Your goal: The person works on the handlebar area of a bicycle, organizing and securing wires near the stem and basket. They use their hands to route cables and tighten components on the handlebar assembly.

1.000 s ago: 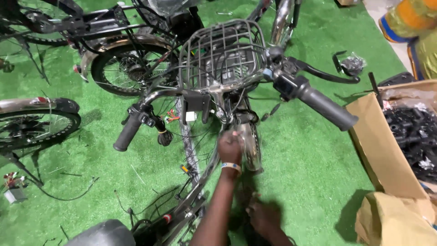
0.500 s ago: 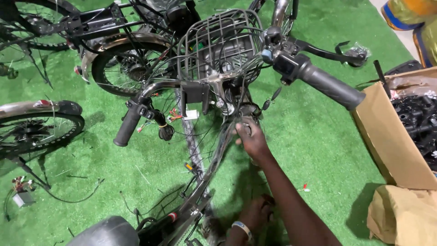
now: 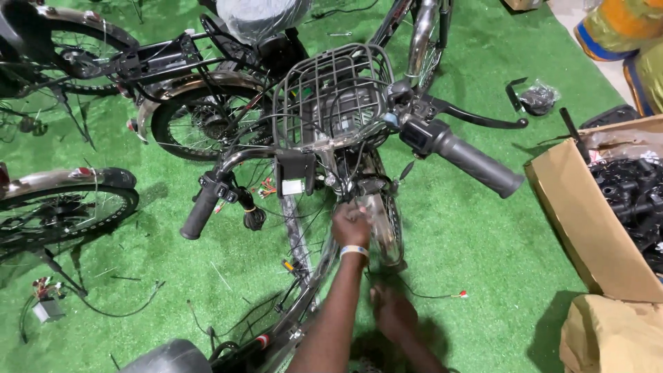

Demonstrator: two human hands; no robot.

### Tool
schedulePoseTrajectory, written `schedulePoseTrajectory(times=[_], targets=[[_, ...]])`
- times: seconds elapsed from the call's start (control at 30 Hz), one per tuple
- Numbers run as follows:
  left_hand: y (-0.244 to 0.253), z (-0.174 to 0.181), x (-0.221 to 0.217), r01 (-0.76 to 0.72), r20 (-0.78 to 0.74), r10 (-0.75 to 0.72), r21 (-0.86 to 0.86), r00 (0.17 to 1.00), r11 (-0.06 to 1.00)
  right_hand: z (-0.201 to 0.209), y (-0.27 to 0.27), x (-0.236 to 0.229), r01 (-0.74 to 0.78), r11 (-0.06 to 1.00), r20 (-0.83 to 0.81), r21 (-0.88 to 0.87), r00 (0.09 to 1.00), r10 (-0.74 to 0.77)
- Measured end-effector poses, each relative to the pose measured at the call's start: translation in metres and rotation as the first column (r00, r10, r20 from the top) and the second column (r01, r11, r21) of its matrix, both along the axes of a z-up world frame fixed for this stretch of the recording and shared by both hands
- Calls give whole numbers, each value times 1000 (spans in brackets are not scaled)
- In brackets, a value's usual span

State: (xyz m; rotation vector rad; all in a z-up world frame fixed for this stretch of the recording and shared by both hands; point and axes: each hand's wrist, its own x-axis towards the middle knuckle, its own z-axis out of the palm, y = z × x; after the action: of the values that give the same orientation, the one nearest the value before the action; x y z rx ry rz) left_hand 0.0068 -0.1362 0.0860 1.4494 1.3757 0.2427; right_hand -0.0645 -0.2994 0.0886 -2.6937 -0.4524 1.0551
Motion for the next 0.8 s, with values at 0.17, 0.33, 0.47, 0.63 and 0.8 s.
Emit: schedulePoseTrajectory(times=[0.17, 0.33, 0.47, 0.63, 0.8], targets=[[-13, 22, -25, 1, 306, -31, 97, 952, 995, 48, 39, 68, 68, 984, -48, 167, 997, -60], [14, -11, -7, 340, -84, -333, 94, 939, 936, 100, 115, 118, 188, 779, 21, 599, 968, -250], [16, 66, -26, 468, -204, -446, 75, 872, 881, 141, 152, 119, 280, 637, -183, 718, 959, -216], [40, 188, -51, 312, -199, -248, 429, 948, 848, 162, 148, 122, 268, 660, -68, 702, 948, -312], [49, 147, -33, 364, -208, -335, 774, 919, 518, 58, 170, 174, 165, 705, 38, 689, 964, -263]])
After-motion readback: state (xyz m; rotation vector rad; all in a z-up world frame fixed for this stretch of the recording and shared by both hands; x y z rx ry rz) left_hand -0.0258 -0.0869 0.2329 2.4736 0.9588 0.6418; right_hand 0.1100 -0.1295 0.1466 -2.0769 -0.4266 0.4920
